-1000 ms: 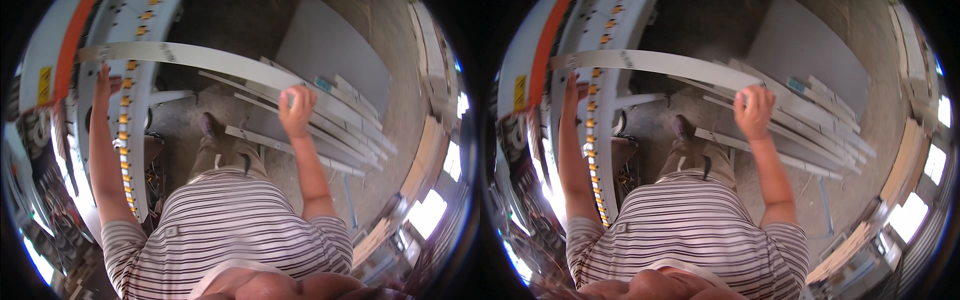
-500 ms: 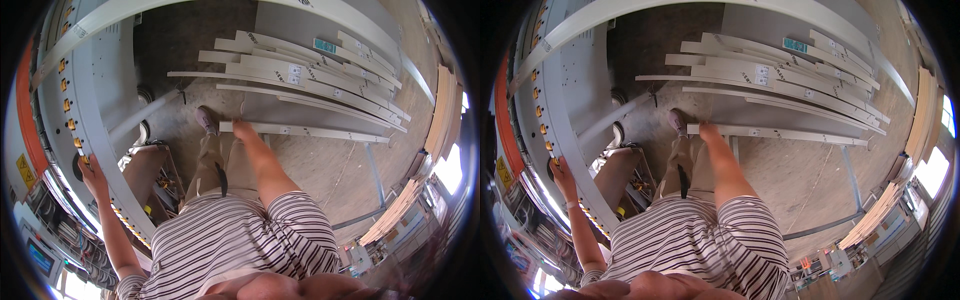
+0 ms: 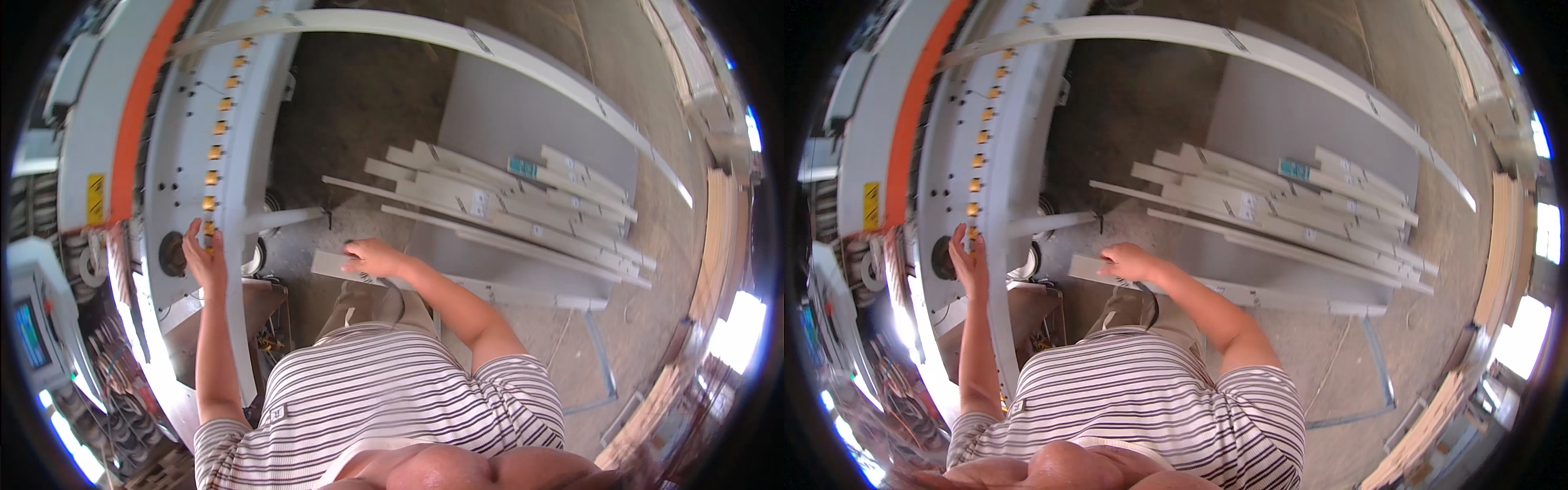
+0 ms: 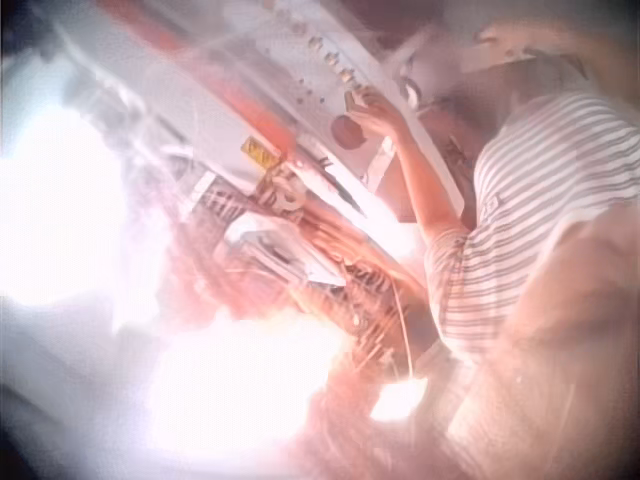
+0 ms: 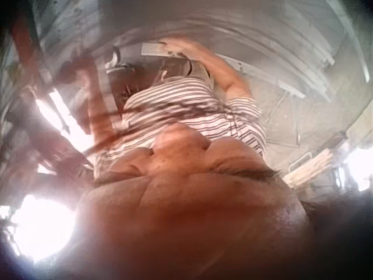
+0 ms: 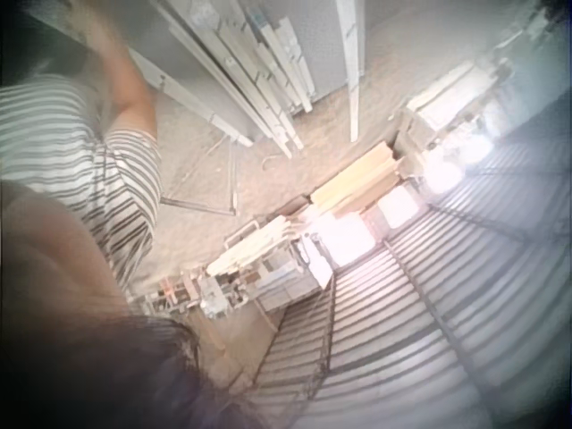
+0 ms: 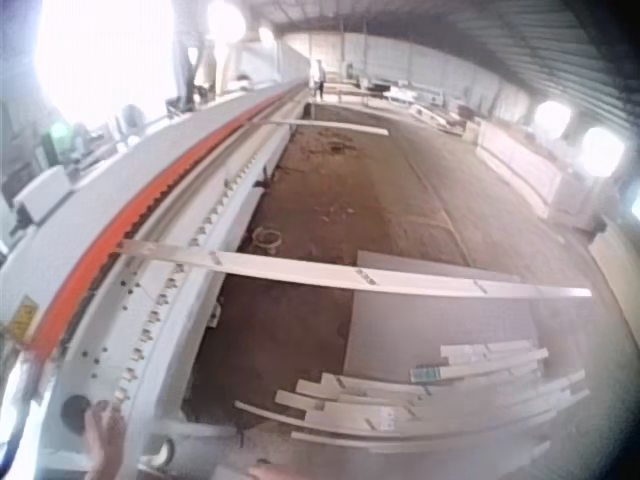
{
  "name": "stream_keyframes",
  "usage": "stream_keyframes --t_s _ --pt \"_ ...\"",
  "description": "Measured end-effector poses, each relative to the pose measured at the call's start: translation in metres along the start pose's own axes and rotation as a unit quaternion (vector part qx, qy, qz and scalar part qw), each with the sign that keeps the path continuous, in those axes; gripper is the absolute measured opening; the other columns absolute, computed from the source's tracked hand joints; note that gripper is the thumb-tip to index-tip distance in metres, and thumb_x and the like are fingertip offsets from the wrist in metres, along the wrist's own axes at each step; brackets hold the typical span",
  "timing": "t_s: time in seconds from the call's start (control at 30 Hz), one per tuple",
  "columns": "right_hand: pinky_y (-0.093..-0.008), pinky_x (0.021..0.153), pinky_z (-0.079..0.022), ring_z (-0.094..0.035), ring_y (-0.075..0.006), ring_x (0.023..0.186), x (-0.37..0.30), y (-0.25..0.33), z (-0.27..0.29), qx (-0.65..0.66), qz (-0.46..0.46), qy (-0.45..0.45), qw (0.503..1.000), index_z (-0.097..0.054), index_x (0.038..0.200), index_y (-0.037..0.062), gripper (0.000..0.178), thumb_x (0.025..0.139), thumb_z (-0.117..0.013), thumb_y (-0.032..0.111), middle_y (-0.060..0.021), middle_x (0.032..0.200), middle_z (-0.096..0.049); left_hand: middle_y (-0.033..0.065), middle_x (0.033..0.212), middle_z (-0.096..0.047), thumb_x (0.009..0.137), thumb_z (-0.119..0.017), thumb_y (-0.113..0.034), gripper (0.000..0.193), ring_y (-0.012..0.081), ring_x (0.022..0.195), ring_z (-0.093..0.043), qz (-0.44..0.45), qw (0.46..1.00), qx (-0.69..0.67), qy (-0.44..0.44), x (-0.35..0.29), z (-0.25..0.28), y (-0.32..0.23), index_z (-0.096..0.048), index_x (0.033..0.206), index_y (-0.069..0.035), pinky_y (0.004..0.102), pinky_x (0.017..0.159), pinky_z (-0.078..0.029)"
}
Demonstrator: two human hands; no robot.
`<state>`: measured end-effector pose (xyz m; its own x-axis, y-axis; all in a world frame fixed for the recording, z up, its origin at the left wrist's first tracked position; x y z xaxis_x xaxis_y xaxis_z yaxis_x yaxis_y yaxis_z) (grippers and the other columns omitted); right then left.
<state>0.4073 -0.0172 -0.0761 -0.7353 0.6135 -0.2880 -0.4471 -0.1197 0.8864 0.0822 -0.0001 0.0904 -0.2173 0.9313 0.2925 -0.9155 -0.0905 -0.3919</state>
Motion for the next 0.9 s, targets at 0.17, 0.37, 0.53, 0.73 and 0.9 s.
stream_keyframes --t_s 0.17,0.37,0.53,0.73,0.9 --pt "-0.0416 0.080 -0.051 -0.062 -0.0329 0.090 0.028 0.168 0.076 0.110 0.156 -0.184 0.964 -0.058 0.106 0.0020 0.030 0.083 -0.074 0.014 -0.0162 0.103 -0.059 0.0082 0.125 -0.046 0.101 -0.054 -0.036 0.044 0.0193 0.115 -0.046 0.297 0.794 -0.526 -0.074 -0.068 0.006 -0.070 -0.041 0.131 -0.007 0.0381 0.096 -0.043" --pt "-0.0398 0.094 -0.048 -0.051 -0.0354 0.117 0.031 0.239 0.068 0.015 0.279 -0.207 0.937 -0.050 0.118 0.0029 0.041 0.084 -0.071 0.010 -0.0176 0.127 -0.045 0.0029 0.094 -0.063 0.100 -0.054 -0.043 0.039 0.0125 0.086 -0.062 0.316 0.707 -0.630 0.050 -0.077 -0.007 -0.108 -0.058 0.110 -0.006 0.0281 0.080 -0.050" --pt "-0.0400 0.082 -0.051 -0.067 -0.0311 0.089 -0.053 0.087 0.056 -0.025 -0.030 -0.019 0.999 -0.063 0.119 0.0041 0.052 0.092 -0.061 0.048 -0.0201 0.099 -0.069 -0.0003 0.075 -0.059 0.099 -0.056 -0.042 0.037 0.0092 0.064 -0.055 0.337 0.767 -0.540 -0.084 -0.036 0.010 -0.026 -0.062 0.094 -0.006 0.0259 0.060 -0.049" --pt "-0.0321 0.079 -0.047 -0.060 -0.0138 0.087 -0.233 -0.141 0.011 0.110 -0.250 -0.102 0.957 -0.069 0.096 0.0043 0.031 0.093 -0.060 0.034 -0.0065 0.090 -0.069 -0.0025 0.069 -0.057 0.097 -0.057 -0.045 0.038 0.0087 0.061 -0.056 0.392 0.754 -0.491 -0.189 -0.016 0.044 0.065 -0.064 0.092 -0.008 0.0262 0.055 -0.046" --pt "-0.0402 0.060 -0.043 -0.057 -0.0328 0.064 -0.205 -0.028 0.045 -0.148 -0.182 -0.107 0.966 -0.059 0.078 0.0059 0.053 0.096 -0.049 0.054 -0.0146 0.069 -0.062 0.0058 0.081 -0.063 0.096 -0.059 -0.044 0.044 0.0163 0.067 -0.061 0.473 0.752 -0.405 -0.218 -0.029 0.005 0.207 -0.061 0.103 -0.001 0.0310 0.061 -0.051"
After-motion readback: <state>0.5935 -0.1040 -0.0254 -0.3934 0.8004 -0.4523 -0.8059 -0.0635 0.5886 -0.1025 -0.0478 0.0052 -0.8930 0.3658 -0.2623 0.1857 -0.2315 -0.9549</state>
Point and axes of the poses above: each hand's wrist, its own x-axis towards the middle knuckle, its own z-axis out of the back of the hand, y = z × x, the point moved 7 cm from there along x, towards the middle knuckle
